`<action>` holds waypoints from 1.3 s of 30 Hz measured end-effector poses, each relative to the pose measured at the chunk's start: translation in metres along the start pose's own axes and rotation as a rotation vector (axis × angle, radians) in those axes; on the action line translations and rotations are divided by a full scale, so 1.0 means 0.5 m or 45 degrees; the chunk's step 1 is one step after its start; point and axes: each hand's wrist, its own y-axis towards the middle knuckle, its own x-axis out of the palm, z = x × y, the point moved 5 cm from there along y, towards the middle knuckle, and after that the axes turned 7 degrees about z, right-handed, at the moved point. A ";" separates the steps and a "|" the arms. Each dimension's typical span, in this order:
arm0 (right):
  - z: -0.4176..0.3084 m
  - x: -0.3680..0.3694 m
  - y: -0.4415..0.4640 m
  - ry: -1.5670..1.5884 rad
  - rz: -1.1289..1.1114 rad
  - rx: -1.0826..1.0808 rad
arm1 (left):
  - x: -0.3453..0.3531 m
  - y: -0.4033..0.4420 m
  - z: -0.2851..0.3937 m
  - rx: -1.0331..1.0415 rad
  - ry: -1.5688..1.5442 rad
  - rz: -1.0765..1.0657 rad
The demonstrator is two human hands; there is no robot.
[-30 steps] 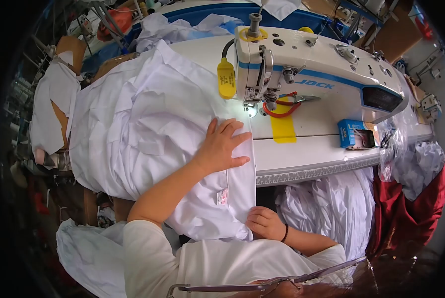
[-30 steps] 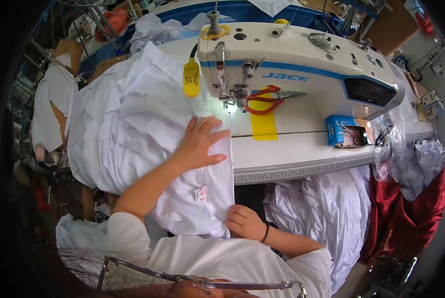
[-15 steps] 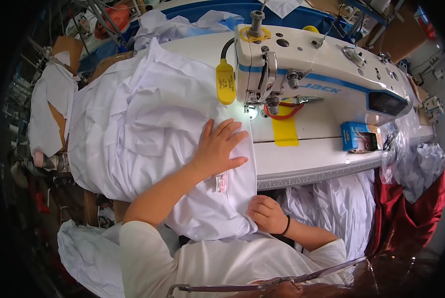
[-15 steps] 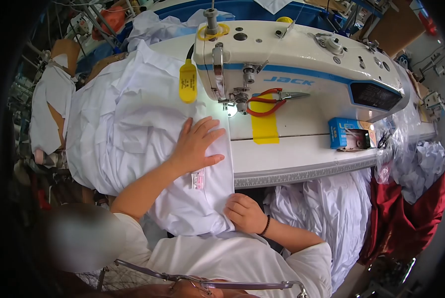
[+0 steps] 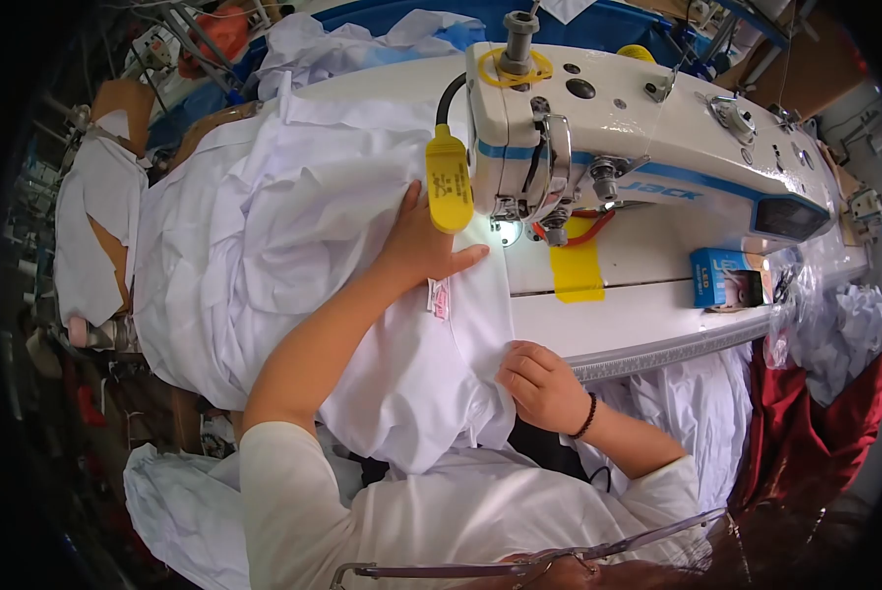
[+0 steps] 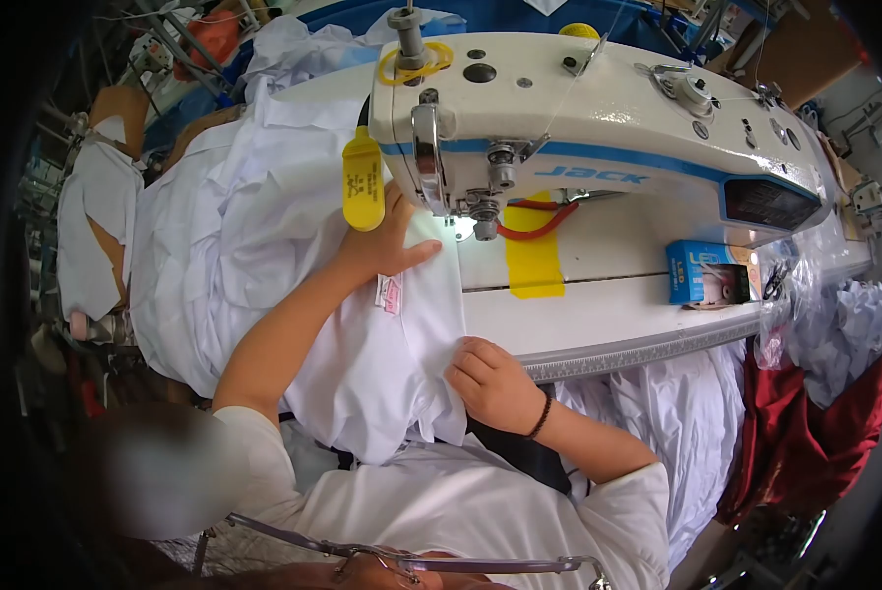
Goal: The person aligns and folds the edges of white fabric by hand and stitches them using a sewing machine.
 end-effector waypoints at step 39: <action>-0.123 0.072 -0.173 1.804 0.500 1.582 | -0.131 -0.419 0.299 0.206 0.003 0.426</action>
